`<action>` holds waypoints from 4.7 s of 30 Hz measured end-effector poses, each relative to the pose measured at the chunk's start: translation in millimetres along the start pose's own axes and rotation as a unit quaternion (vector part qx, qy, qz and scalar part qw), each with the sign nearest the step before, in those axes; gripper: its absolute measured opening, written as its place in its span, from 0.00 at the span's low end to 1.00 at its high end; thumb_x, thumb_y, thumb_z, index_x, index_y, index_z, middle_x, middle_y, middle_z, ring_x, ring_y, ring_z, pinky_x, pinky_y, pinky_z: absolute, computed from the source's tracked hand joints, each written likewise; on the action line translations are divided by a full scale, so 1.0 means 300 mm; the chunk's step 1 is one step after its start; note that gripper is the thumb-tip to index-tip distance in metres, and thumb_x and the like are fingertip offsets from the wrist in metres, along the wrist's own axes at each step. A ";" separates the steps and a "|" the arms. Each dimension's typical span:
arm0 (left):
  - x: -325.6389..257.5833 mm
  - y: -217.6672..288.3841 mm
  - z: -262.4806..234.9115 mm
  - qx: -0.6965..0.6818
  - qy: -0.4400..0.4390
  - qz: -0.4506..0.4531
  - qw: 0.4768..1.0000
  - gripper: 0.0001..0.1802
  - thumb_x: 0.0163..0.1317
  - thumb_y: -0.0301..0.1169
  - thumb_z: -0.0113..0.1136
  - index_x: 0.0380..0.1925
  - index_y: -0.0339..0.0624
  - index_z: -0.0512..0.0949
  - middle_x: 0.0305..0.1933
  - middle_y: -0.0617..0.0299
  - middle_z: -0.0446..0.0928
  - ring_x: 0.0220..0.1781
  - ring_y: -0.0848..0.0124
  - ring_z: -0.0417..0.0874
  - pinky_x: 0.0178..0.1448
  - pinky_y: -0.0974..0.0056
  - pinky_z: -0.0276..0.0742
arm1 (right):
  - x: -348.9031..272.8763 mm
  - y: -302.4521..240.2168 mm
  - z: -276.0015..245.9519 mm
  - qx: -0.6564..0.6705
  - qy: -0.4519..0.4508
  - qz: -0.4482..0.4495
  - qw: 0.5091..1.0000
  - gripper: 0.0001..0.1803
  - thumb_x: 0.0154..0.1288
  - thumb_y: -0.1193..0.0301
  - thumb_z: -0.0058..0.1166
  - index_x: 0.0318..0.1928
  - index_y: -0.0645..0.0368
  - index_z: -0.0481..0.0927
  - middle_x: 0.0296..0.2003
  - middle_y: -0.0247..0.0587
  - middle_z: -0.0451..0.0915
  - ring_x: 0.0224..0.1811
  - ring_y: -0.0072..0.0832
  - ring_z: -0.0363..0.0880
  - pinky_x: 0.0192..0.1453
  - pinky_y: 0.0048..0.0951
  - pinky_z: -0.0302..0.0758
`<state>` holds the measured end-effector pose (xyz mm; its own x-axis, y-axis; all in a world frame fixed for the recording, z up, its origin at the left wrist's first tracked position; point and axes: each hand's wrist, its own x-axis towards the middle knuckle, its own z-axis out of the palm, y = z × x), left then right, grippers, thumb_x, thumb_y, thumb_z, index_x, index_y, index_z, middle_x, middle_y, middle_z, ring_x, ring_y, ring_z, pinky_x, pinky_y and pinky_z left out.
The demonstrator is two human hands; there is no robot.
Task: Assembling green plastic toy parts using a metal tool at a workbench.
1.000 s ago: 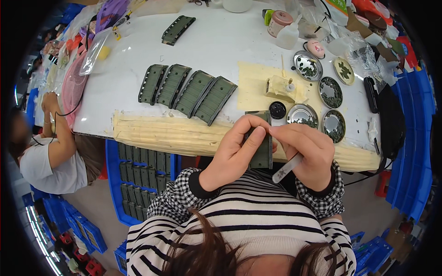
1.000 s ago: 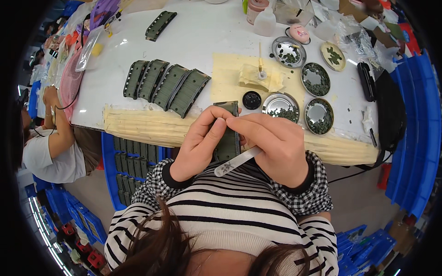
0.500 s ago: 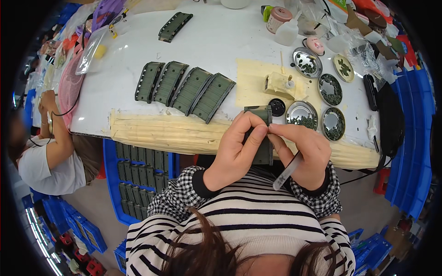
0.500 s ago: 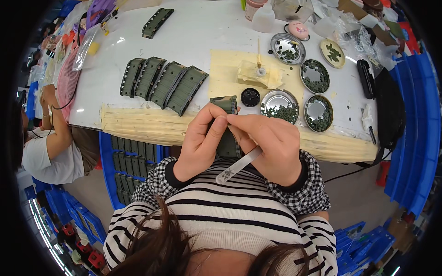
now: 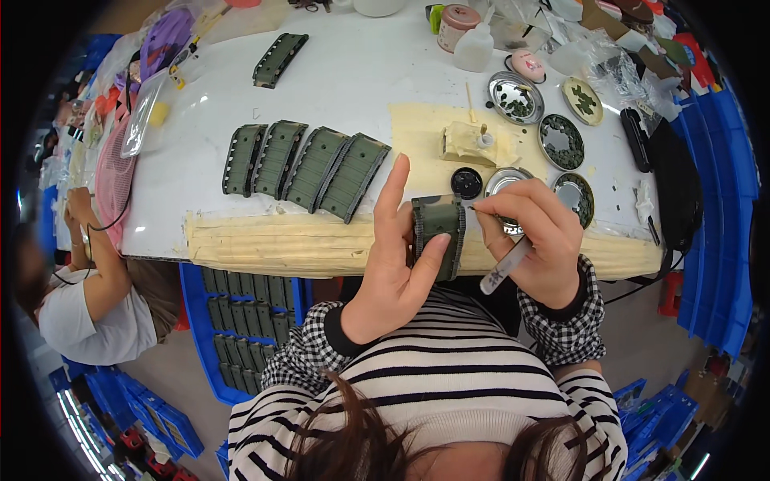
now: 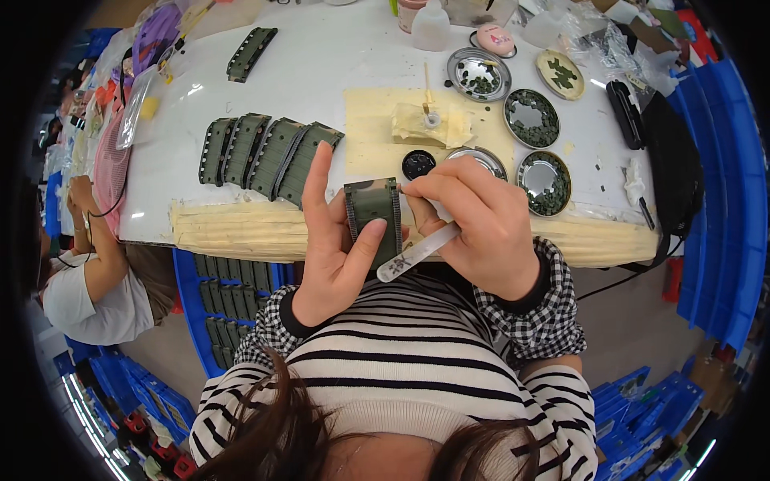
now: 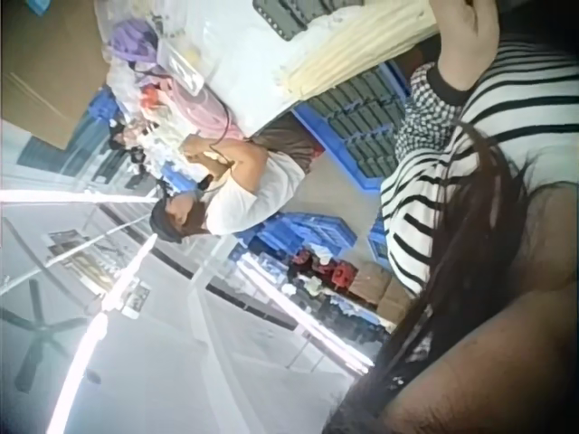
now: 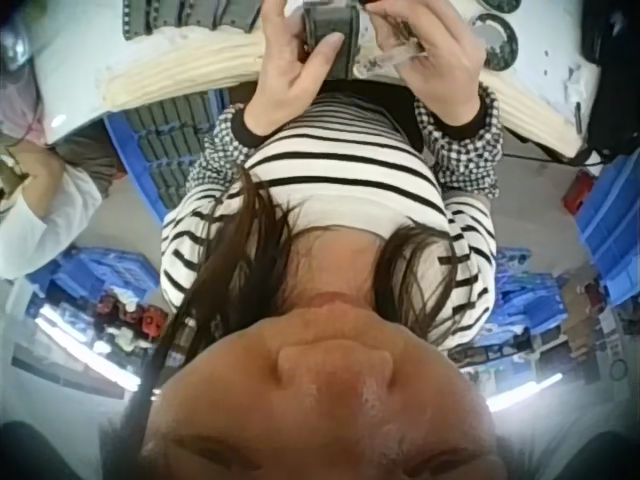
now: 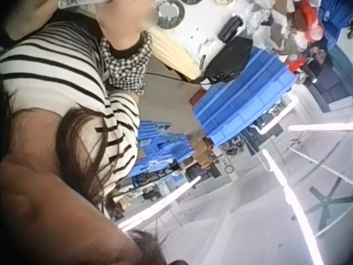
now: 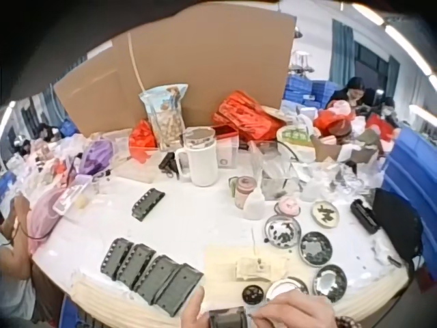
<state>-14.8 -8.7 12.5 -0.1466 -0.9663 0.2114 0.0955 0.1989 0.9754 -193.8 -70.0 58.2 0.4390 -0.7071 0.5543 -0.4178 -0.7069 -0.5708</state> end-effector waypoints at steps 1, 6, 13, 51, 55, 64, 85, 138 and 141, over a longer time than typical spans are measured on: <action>-0.006 0.001 0.001 0.011 -0.005 0.014 1.000 0.44 0.70 0.16 0.43 0.75 0.48 0.28 0.63 0.45 0.68 0.58 0.65 0.77 0.59 0.62 0.78 | -0.002 0.005 0.001 -0.007 -0.007 -0.005 1.000 0.14 0.48 0.82 0.67 0.38 0.62 0.82 0.31 0.40 0.79 0.26 0.33 0.80 0.28 0.29 0.77; -0.010 0.015 0.013 0.049 0.006 0.037 0.998 0.46 0.68 0.15 0.47 0.75 0.39 0.28 0.54 0.46 0.71 0.53 0.65 0.75 0.61 0.65 0.69 | -0.007 0.022 0.005 -0.052 -0.030 -0.041 0.997 0.14 0.46 0.79 0.65 0.38 0.61 0.82 0.31 0.39 0.79 0.26 0.33 0.80 0.27 0.29 0.77; -0.024 0.021 -0.003 0.103 -0.035 0.029 0.994 0.48 0.67 0.14 0.47 0.74 0.39 0.25 0.63 0.42 0.67 0.62 0.62 0.73 0.67 0.63 0.65 | -0.015 0.021 -0.015 -0.110 -0.068 -0.099 0.987 0.17 0.45 0.77 0.62 0.40 0.61 0.82 0.35 0.37 0.79 0.23 0.29 0.76 0.25 0.28 0.73; -0.032 0.003 0.000 -0.012 -0.004 -0.018 1.000 0.38 0.71 0.19 0.44 0.74 0.48 0.38 0.62 0.40 0.71 0.49 0.66 0.82 0.57 0.61 0.80 | -0.122 0.270 -0.231 -0.176 -0.078 0.194 0.962 0.06 0.59 0.77 0.60 0.36 0.63 0.78 0.31 0.42 0.78 0.30 0.40 0.79 0.34 0.34 0.74; -0.033 -0.004 -0.011 -0.002 -0.027 -0.009 1.000 0.24 0.73 0.20 0.43 0.67 0.42 0.54 0.61 0.42 0.71 0.49 0.67 0.83 0.55 0.63 0.81 | -0.127 0.264 -0.252 -0.167 -0.100 0.204 0.959 0.05 0.59 0.78 0.59 0.36 0.66 0.79 0.30 0.44 0.78 0.30 0.37 0.79 0.35 0.31 0.73; -0.022 0.016 -0.004 -0.086 0.015 -0.117 0.989 0.09 0.73 0.22 0.45 0.47 0.33 0.74 0.46 0.58 0.71 0.43 0.73 0.83 0.49 0.69 0.78 | -0.122 0.272 -0.298 -0.116 -0.095 0.242 0.959 0.06 0.59 0.78 0.61 0.35 0.67 0.81 0.29 0.43 0.83 0.29 0.27 0.80 0.35 0.27 0.73; -0.009 0.001 0.015 -0.049 -0.038 -0.127 0.990 0.06 0.71 0.24 0.52 0.45 0.34 0.71 0.43 0.58 0.77 0.44 0.73 0.82 0.53 0.66 0.79 | -0.116 0.239 -0.252 -0.223 -0.144 0.197 0.944 0.09 0.53 0.81 0.58 0.37 0.64 0.78 0.33 0.45 0.80 0.33 0.44 0.81 0.37 0.38 0.75; 0.029 0.020 0.026 -0.219 -0.023 -0.158 0.963 0.12 0.77 0.35 0.46 0.42 0.37 0.71 0.39 0.64 0.76 0.40 0.79 0.77 0.47 0.72 0.76 | -0.062 -0.035 0.010 0.074 -0.002 0.050 0.996 0.12 0.50 0.83 0.68 0.37 0.63 0.82 0.30 0.40 0.79 0.22 0.28 0.80 0.23 0.27 0.75; 0.033 0.031 0.023 -0.139 -0.033 -0.130 0.981 0.10 0.76 0.31 0.45 0.49 0.36 0.69 0.43 0.62 0.75 0.42 0.78 0.76 0.50 0.71 0.75 | -0.054 -0.020 0.002 0.012 0.001 -0.009 1.000 0.12 0.48 0.82 0.68 0.35 0.62 0.81 0.29 0.41 0.78 0.22 0.30 0.80 0.24 0.27 0.76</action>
<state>-22.3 -15.4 24.0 -0.2651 -0.9637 -0.0304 0.3102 -0.1151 0.9437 -197.8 -54.3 52.3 0.4443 -0.6949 0.5654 -0.3911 -0.7183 -0.5754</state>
